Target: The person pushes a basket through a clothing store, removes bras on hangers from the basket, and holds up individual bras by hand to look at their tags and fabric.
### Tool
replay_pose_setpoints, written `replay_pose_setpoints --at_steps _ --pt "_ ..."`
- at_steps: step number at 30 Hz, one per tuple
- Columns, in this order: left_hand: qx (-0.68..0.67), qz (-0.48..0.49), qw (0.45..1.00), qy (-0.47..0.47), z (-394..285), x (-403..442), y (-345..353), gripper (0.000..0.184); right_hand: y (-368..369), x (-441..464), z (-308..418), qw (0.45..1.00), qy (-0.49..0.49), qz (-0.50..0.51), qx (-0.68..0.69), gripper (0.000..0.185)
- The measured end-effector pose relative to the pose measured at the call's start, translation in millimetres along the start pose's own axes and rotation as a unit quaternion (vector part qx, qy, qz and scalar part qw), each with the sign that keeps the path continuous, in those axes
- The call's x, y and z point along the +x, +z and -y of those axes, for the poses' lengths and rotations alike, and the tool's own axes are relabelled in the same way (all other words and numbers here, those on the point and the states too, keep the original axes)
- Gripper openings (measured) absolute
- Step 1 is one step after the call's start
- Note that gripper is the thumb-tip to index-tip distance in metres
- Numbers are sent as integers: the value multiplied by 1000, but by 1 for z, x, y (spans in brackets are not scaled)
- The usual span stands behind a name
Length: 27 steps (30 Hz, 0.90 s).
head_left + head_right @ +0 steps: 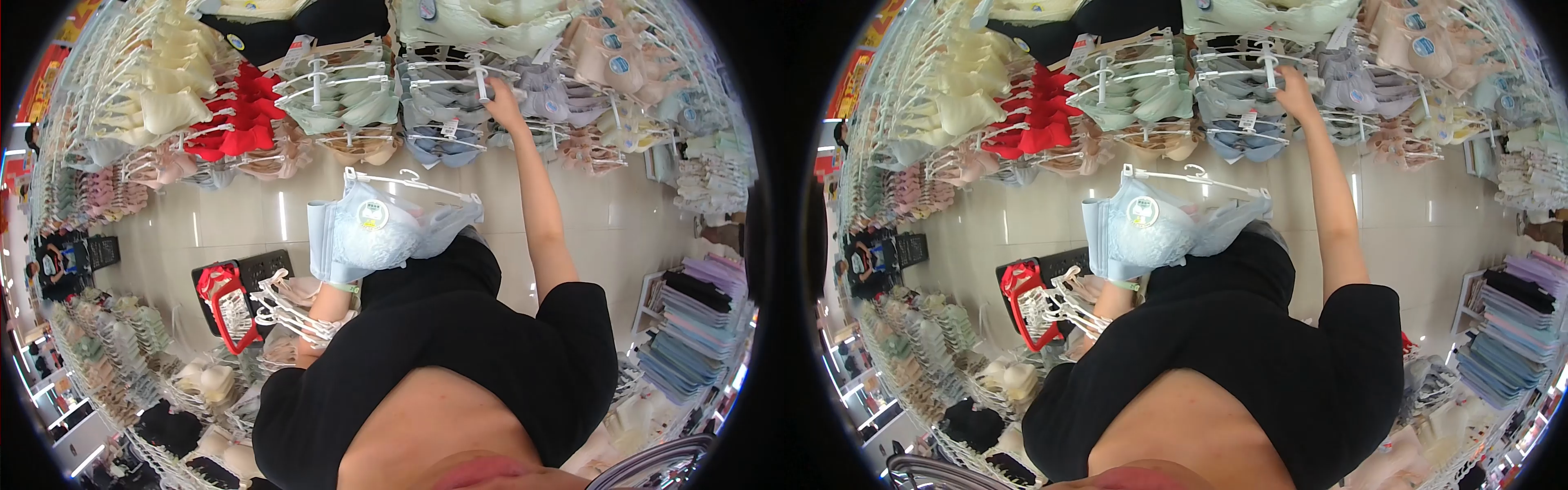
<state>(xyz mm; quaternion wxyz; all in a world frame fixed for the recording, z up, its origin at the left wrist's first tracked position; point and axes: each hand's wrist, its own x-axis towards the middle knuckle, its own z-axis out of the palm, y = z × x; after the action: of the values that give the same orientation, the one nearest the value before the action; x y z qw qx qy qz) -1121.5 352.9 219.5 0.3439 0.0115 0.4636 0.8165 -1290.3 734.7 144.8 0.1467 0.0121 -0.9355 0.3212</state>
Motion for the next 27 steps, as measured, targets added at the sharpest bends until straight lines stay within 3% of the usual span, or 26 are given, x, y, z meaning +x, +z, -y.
replay_pose_setpoints --at_steps 2,4,5,9,12,14,21,27 --pt "38 -12 999 2 2 -2 2 39 5 -4 -5 1000 12 3 17 35" --pt "13 -11 1000 10 -7 -7 2 39 4 -16 21 988 143 47 24 40" --pt "0 -3 1000 13 -11 -8 0 39 4 -23 22 990 130 30 51 47" --pt "-49 -18 998 -29 6 -12 -17 39 -10 -50 -1 994 93 13 53 44" --pt "-59 -30 998 -19 4 -15 -20 40 -28 -52 16 987 126 23 96 43" --pt "27 53 998 24 6 -11 -27 40 -32 -48 27 989 138 41 15 38" --pt "-5 20 999 -40 -1 -11 -41 39 -22 -55 38 983 184 13 10 46" --pt "28 13 998 -61 -23 -17 -48 38 -16 -56 38 965 245 9 91 46"
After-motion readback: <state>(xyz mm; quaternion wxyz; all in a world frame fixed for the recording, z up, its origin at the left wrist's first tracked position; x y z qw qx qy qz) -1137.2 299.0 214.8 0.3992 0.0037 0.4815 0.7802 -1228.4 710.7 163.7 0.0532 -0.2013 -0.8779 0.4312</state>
